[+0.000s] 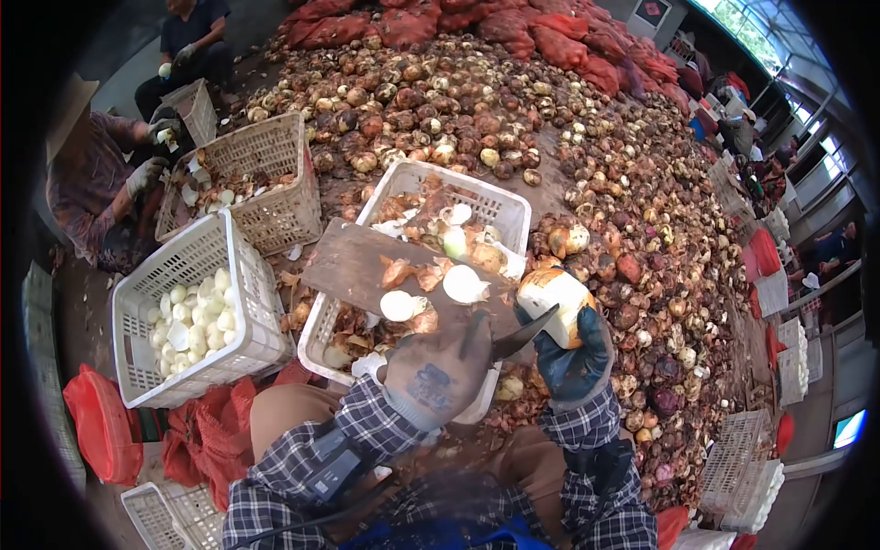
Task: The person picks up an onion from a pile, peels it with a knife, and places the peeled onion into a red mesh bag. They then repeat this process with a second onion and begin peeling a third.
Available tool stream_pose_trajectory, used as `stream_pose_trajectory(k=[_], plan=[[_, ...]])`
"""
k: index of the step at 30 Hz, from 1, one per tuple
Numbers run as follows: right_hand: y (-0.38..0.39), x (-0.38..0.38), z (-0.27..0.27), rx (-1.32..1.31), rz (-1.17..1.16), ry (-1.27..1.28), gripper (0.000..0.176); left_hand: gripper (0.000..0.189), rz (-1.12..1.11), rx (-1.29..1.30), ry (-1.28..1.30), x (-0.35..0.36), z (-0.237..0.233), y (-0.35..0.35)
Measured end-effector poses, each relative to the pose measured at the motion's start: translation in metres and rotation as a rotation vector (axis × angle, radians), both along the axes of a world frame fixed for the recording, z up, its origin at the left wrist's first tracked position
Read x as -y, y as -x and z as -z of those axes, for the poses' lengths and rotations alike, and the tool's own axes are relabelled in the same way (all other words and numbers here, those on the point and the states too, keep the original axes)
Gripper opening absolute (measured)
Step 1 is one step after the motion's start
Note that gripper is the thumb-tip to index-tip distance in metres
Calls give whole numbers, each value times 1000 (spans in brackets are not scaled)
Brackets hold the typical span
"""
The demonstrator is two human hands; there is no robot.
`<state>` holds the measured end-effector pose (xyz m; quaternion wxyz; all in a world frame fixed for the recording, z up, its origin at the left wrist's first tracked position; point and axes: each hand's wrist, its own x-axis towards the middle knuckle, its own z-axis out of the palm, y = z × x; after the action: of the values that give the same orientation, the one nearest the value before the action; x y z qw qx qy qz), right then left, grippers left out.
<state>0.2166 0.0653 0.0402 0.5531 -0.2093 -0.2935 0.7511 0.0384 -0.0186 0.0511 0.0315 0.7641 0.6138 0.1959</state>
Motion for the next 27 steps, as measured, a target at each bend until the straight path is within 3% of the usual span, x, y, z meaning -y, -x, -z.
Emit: stream_pose_trajectory(k=[8, 14, 17, 20, 24, 27], plan=[[-8, -3, 17, -68, -46, 67, 48, 54, -58, -147, -23, -5, 11, 1], [1, 0, 10, 77, 79, 48, 53, 61, -128, -26, 138, -11, 5, 3], [5, 3, -7, 439, 190, -227, 64, 53, -158, 201, 193, -12, -4, 5], [-4, -2, -4, 995, 397, -606, 79, 41, -128, 411, 139, -15, 8, 8], [-5, -5, -2, 917, 330, -549, 85, 38, -108, 449, 166, -15, 12, 13], [-8, -8, -2, 1255, 460, -820, 85, 38, -108, 385, 154, -13, 9, 13]])
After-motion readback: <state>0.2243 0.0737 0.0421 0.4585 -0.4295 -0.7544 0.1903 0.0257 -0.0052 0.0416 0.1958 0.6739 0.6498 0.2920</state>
